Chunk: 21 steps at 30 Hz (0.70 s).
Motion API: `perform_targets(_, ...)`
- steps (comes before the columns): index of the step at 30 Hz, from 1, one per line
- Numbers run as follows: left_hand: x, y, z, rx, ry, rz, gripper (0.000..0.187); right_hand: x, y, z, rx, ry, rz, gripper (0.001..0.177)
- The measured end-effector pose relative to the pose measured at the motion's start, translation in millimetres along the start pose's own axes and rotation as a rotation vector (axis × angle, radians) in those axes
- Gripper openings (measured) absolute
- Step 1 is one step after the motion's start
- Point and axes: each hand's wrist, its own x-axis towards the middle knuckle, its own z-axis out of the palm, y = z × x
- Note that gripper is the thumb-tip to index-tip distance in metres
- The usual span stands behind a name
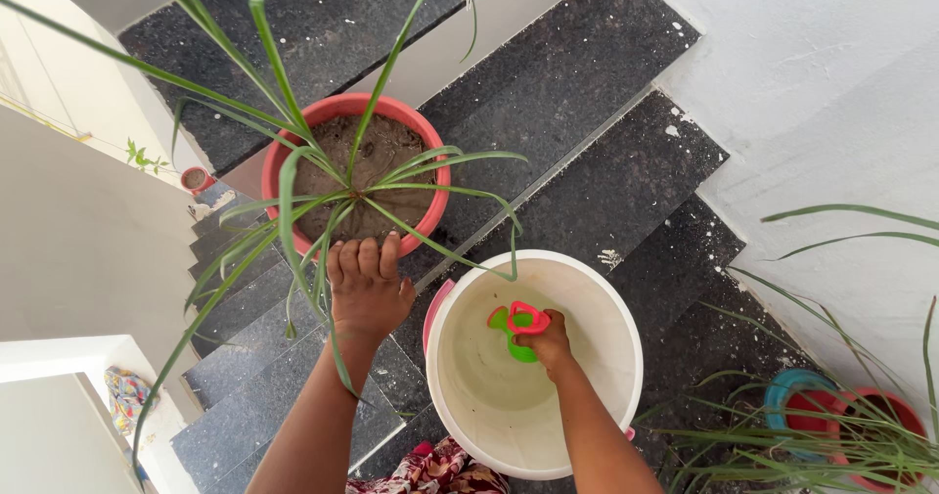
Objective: The person waters several potted plants on a staircase and a landing using a small plastic watering can, refilling the can from a bucket of water.
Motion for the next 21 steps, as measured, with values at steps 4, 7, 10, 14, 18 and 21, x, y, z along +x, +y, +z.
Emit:
perform_targets(4,4,-1,-4,-0.059,0.011,0.006,0.084,-26,-26,-7,-0.142,-0.013,-0.127,0.095)
perform_targets(7,4,1,-3,-0.047,0.006,-0.027,0.083,-55,-43,-18,-0.176,-0.012,-0.241,0.097)
perform_targets(10,4,1,3,-0.084,0.13,-0.006,0.076,-84,-53,-32,-0.107,0.01,-0.296,0.099)
perform_targets(14,2,1,8,-0.118,0.113,0.009,0.067,-117,-60,-53,0.161,-0.064,-0.356,0.097)
perform_targets(18,2,1,9,-0.128,0.107,0.011,0.071,-141,-90,-71,0.425,-0.073,-0.55,0.092)
perform_targets(21,2,1,12,-0.139,0.088,0.001,0.072,-156,-124,-77,0.455,-0.052,-0.668,0.093)
